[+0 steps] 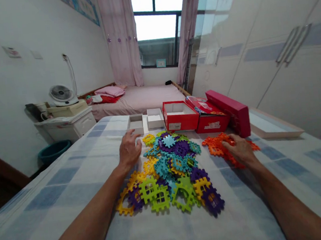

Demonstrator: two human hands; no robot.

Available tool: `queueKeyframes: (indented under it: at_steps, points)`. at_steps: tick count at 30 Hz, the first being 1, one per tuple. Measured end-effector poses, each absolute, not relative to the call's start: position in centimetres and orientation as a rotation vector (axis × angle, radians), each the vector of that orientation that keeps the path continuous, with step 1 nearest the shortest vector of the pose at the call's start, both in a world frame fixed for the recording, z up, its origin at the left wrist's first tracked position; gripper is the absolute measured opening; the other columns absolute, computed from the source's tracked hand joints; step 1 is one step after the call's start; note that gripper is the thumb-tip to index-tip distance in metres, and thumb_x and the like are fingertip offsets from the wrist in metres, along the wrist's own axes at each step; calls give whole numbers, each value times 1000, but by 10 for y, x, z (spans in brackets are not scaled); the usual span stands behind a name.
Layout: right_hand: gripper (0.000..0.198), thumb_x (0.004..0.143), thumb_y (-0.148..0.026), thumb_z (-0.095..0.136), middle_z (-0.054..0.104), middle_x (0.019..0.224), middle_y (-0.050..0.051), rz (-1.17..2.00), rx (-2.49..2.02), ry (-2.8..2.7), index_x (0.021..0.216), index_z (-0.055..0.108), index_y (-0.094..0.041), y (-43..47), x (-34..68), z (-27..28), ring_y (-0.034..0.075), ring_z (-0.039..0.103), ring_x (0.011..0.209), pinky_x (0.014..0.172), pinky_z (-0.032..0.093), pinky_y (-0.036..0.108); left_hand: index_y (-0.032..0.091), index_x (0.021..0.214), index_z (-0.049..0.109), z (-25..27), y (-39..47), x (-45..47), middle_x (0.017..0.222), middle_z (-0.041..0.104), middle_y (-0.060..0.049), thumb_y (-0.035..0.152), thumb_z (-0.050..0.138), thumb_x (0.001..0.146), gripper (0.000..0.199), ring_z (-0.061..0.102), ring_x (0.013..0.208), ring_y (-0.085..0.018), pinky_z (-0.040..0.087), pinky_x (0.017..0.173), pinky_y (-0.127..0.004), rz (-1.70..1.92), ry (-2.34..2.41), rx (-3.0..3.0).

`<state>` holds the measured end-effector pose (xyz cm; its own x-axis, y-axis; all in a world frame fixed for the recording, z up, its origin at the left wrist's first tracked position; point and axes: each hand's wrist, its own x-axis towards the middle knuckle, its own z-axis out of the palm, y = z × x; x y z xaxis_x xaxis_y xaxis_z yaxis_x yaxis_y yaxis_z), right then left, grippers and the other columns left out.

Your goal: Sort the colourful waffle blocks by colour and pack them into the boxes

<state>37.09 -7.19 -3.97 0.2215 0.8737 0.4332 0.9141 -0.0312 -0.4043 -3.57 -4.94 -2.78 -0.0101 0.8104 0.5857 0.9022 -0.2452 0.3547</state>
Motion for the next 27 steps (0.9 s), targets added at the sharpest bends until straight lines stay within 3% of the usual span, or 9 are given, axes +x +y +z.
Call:
queueKeyframes:
  at_steps: [3, 6, 9, 11, 19, 27]
  points:
    - [41, 76, -40, 48, 63, 106, 16, -188, -1879, -1611, 105, 62, -14, -67, 376, -55, 31, 55, 102, 87, 43, 45, 23, 109, 66, -6, -65, 8, 129, 55, -6, 28, 44, 88, 30, 49, 121, -21, 37, 107, -38, -927, -1485, -2583]
    - [42, 75, -36, 51, 60, 112, 15, -282, -1803, -1611, 111, 59, -16, -65, 375, -63, 30, 51, 108, 93, 39, 46, 27, 118, 62, 3, -67, 50, 137, 51, -6, 43, 46, 89, 37, 40, 130, -24, 30, 110, -45, -664, -1119, -2831]
    - [44, 75, -35, 51, 59, 112, 15, -309, -1791, -1614, 114, 58, -15, -67, 374, -68, 31, 50, 109, 94, 39, 48, 30, 122, 59, -1, -57, 76, 140, 47, -7, 58, 50, 83, 49, 31, 135, -33, 24, 108, -59, -453, -1095, -2900]
    - [45, 76, -35, 50, 58, 112, 17, -302, -1798, -1610, 114, 58, -13, -69, 374, -69, 32, 50, 109, 92, 39, 50, 29, 121, 60, -6, -50, 79, 138, 49, -8, 60, 51, 81, 52, 35, 133, -35, 24, 106, -62, -386, -1170, -2912]
    - [41, 79, -31, 47, 58, 113, 15, -337, -1709, -1629, 114, 58, -14, -75, 364, -60, 30, 50, 110, 97, 38, 46, 22, 102, 68, -12, -54, 19, 128, 58, -9, 43, 50, 85, 33, 53, 117, -24, 41, 101, -37, -503, -1304, -2886]
    - [34, 82, -26, 47, 60, 113, 14, -244, -1494, -1823, 112, 60, -14, -87, 328, -48, 27, 51, 110, 100, 37, 44, 21, 97, 69, -37, -50, -37, 124, 60, -7, 37, 45, 86, 32, 56, 113, -23, 42, 102, -36, -752, -1750, -2628]
